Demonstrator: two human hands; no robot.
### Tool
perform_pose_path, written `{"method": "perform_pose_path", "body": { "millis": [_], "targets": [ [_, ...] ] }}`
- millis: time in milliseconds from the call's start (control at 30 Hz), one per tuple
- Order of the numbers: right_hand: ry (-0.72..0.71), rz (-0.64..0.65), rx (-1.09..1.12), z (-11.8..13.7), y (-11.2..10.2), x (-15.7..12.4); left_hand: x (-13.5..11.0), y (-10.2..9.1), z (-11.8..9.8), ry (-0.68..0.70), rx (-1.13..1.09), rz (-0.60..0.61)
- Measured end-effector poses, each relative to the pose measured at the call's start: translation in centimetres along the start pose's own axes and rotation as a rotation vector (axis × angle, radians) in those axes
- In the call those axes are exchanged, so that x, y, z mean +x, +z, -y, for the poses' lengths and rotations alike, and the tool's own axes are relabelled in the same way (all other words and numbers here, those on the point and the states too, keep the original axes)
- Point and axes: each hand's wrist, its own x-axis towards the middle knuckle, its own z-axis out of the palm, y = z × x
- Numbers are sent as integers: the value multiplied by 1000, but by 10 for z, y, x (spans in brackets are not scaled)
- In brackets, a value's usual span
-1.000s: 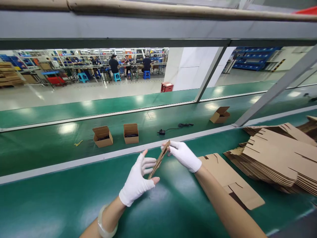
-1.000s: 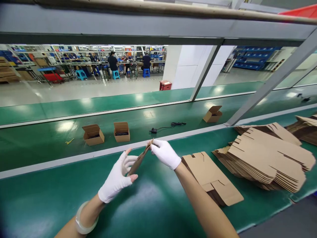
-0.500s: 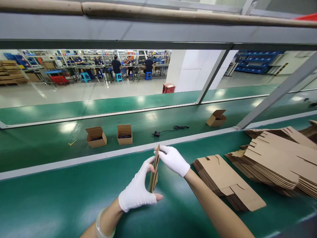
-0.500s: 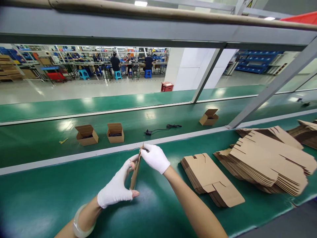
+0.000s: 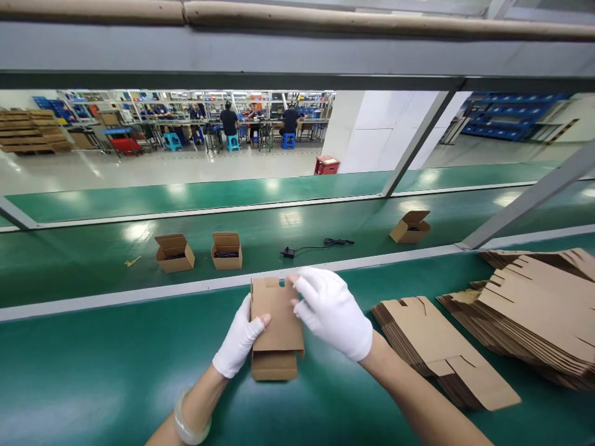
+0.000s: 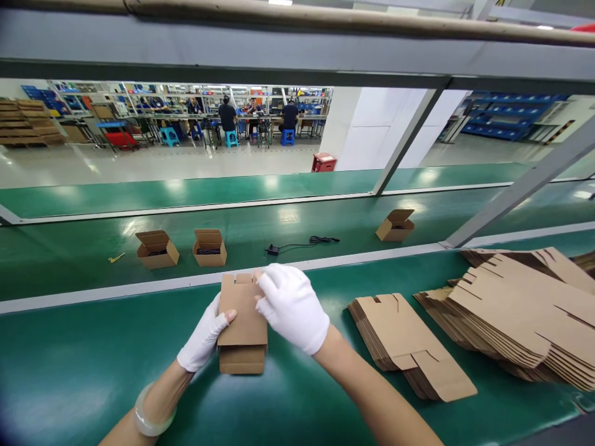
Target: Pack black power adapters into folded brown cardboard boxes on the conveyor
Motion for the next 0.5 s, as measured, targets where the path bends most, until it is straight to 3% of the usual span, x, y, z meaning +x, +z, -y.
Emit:
{"method": "perform_pose_path", "body": {
  "millis": [67,133,300,367,500],
  "targets": [
    [-139,114,-132,8,-4,4,-3,0,0,5,27,22],
    [-182,216,-175,12,-5,7,-6,-1,0,16,86,15],
    [-248,423,-79,13,14,2,-16,-2,1,-49,142,38],
    [-247,451,43,15,21,-5,-21,-4,1,-56,152,80],
    [-209,375,261,20,24,-16,-29,-8,-4,-52,350,180]
  ]
}}
